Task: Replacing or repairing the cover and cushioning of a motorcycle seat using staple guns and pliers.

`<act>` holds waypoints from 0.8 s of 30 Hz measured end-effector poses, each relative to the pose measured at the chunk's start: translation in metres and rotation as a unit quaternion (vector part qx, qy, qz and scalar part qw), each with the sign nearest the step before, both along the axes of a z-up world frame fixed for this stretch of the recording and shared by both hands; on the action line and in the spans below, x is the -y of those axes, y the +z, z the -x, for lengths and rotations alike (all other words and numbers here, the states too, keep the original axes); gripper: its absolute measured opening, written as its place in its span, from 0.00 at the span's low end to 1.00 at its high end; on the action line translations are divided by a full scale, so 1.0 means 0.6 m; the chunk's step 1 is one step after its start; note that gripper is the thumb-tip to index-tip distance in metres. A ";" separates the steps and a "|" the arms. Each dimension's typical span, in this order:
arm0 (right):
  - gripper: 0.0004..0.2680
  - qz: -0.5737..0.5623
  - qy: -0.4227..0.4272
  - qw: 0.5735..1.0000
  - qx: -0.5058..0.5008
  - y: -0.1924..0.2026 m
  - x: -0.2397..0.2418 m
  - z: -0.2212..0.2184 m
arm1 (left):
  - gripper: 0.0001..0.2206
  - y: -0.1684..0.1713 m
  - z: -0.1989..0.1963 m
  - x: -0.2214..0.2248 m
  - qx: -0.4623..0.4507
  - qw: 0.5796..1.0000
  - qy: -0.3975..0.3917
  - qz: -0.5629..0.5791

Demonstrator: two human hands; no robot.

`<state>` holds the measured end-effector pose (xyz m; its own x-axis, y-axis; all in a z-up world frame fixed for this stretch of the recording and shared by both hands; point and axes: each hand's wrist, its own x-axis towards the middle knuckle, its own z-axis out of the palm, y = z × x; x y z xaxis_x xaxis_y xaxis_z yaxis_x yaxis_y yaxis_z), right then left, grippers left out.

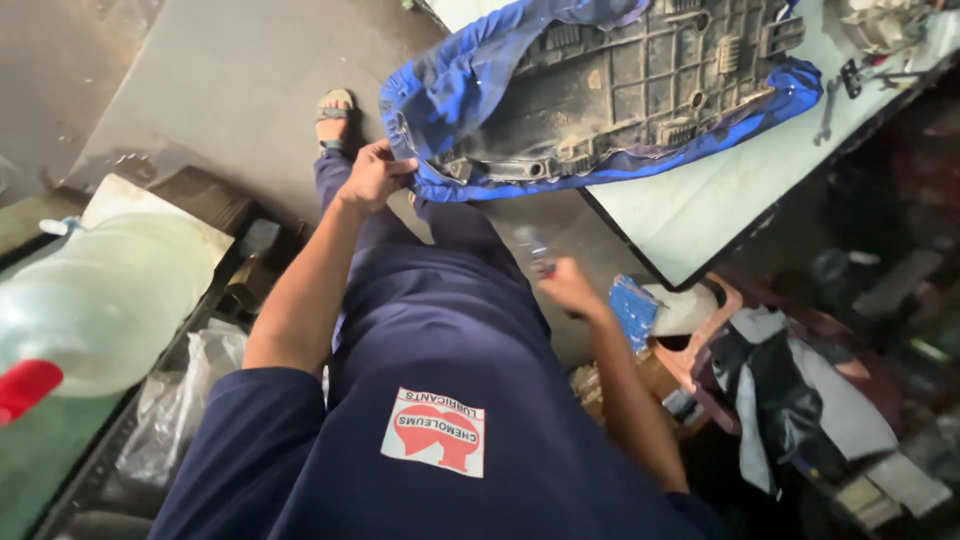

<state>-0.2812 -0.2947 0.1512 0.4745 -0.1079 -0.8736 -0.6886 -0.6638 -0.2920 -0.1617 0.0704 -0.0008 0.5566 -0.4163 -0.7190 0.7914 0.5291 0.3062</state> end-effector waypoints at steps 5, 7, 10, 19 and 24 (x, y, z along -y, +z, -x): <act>0.15 0.053 0.218 0.973 0.062 0.086 -0.316 -0.143 | 0.11 -0.020 -0.019 -0.018 0.043 0.994 -0.092 -0.050; 0.12 0.149 0.276 0.942 0.121 0.056 -0.372 -0.161 | 0.12 -0.014 -0.029 -0.021 0.117 0.977 -0.151 -0.090; 0.21 0.228 0.375 0.897 0.056 0.069 -0.447 -0.236 | 0.14 -0.023 -0.036 -0.028 0.153 0.975 -0.159 -0.029; 0.11 0.356 0.499 0.790 -0.015 0.000 -0.480 -0.228 | 0.14 -0.094 -0.001 0.020 0.097 0.985 -0.108 0.098; 0.13 0.327 0.511 0.795 -0.005 -0.041 -0.441 -0.224 | 0.12 -0.161 0.026 0.059 0.126 0.982 -0.115 0.077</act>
